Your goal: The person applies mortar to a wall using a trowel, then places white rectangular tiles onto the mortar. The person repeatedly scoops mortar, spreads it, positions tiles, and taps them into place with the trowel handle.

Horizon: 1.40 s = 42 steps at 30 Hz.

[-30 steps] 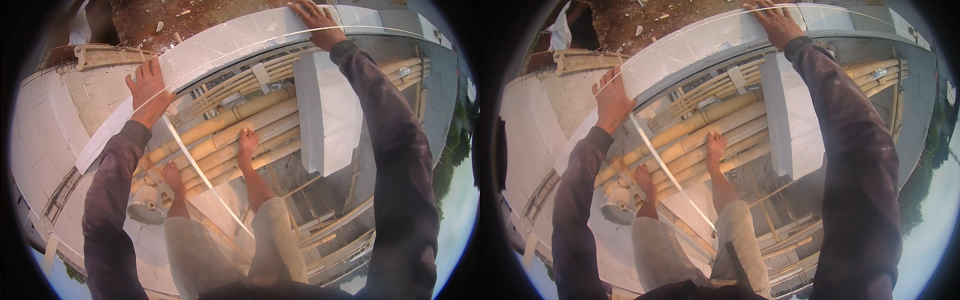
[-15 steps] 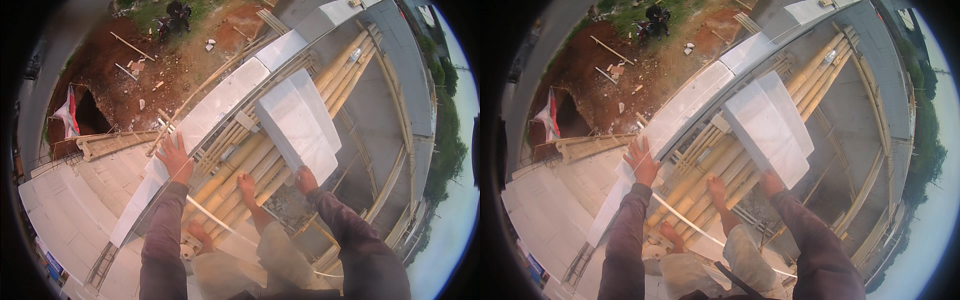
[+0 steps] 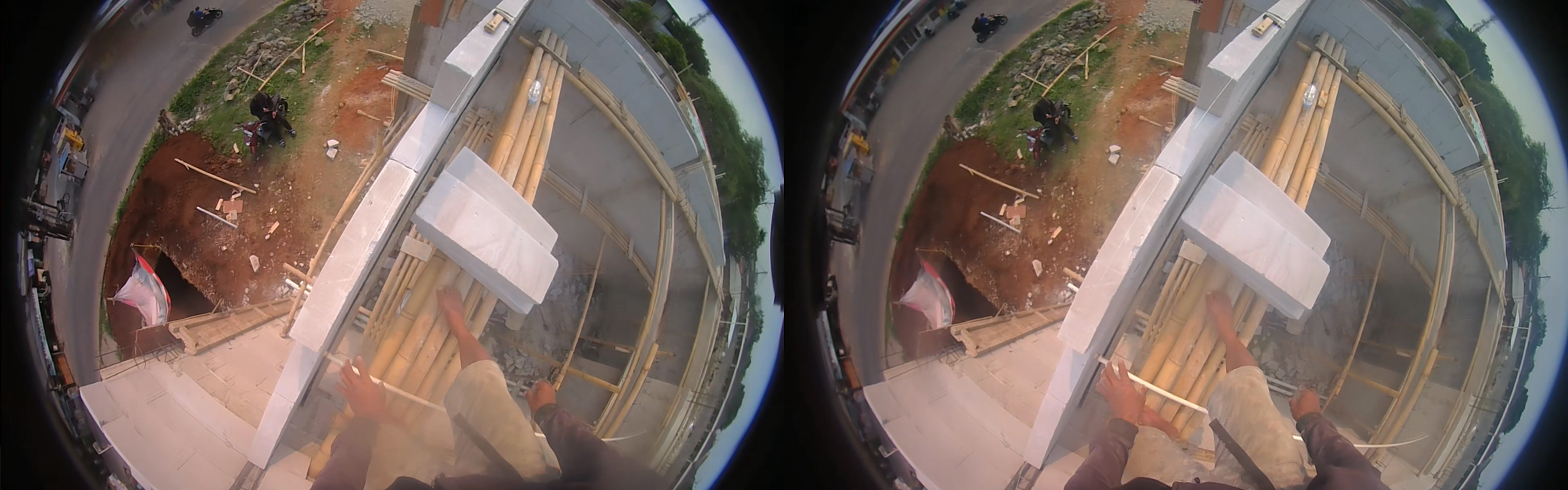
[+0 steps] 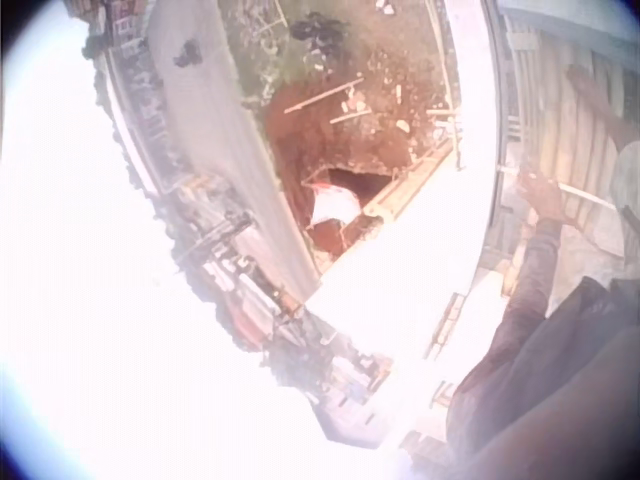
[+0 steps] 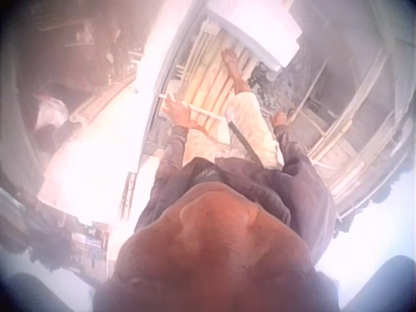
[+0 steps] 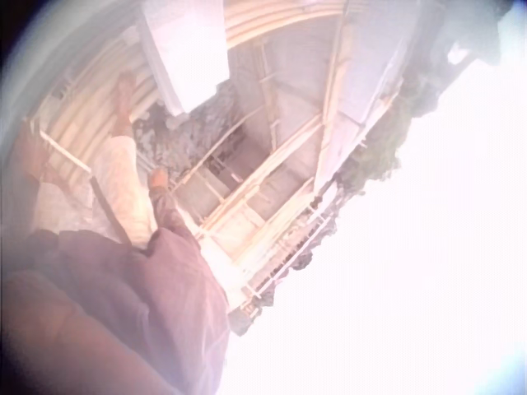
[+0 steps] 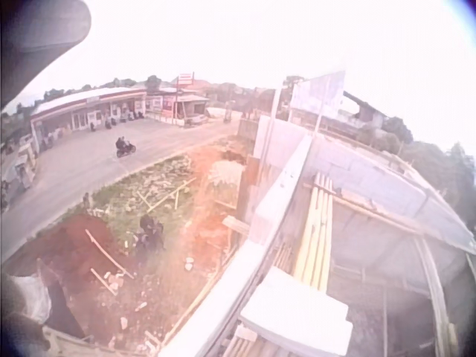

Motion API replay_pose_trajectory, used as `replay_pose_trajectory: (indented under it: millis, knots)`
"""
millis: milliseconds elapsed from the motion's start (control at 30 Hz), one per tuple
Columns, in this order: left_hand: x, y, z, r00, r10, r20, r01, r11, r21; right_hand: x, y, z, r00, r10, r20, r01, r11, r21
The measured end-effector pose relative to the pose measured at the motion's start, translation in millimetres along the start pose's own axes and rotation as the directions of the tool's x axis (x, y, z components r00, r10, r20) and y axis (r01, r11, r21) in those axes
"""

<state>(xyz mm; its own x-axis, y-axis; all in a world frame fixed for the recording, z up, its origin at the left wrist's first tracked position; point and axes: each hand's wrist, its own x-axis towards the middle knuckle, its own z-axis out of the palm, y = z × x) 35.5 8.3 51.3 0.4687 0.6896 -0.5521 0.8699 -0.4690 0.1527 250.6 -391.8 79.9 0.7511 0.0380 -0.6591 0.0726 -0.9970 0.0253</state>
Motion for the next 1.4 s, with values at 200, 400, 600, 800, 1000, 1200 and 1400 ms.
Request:
replay_pose_trajectory:
  millis: [200,400,600,800,1000,1200,1400]
  knots:
    - [38.7,14.2,-6.1,0.995,-0.097,-0.02,0.097,0.995,-0.005,191.4,-99.1,-108.3,0.905,-0.305,-0.297,0.334,0.941,0.052]
    - [99.6,66.4,-22.4,0.965,-0.212,-0.157,0.199,0.976,-0.093,444.9,-342.1,-335.0,0.502,-0.448,-0.74,0.722,0.688,0.073]
    - [74.3,106.5,13.9,0.961,-0.246,-0.126,0.217,0.954,-0.207,571.6,-519.0,-515.3,0.241,-0.412,-0.879,0.718,0.685,-0.124]
    - [-46.5,77.4,78.8,0.978,-0.133,0.16,0.119,0.988,0.098,619.0,-584.8,-575.4,0.391,-0.384,-0.836,0.583,0.806,-0.098]
    - [-162.2,27.1,136.3,0.739,-0.642,0.204,0.633,0.765,0.119,653.7,-604.2,-595.0,0.481,-0.404,-0.778,0.574,0.816,-0.069]
    - [-173.5,23.0,103.3,0.541,-0.779,0.317,0.833,0.547,-0.079,677.6,-616.1,-598.5,0.483,-0.376,-0.791,0.499,0.86,-0.104]
    - [-148.7,17.2,103.5,0.65,-0.686,0.326,0.759,0.605,-0.241,697.7,-611.7,-615.2,0.386,-0.479,-0.788,0.574,0.794,-0.202]
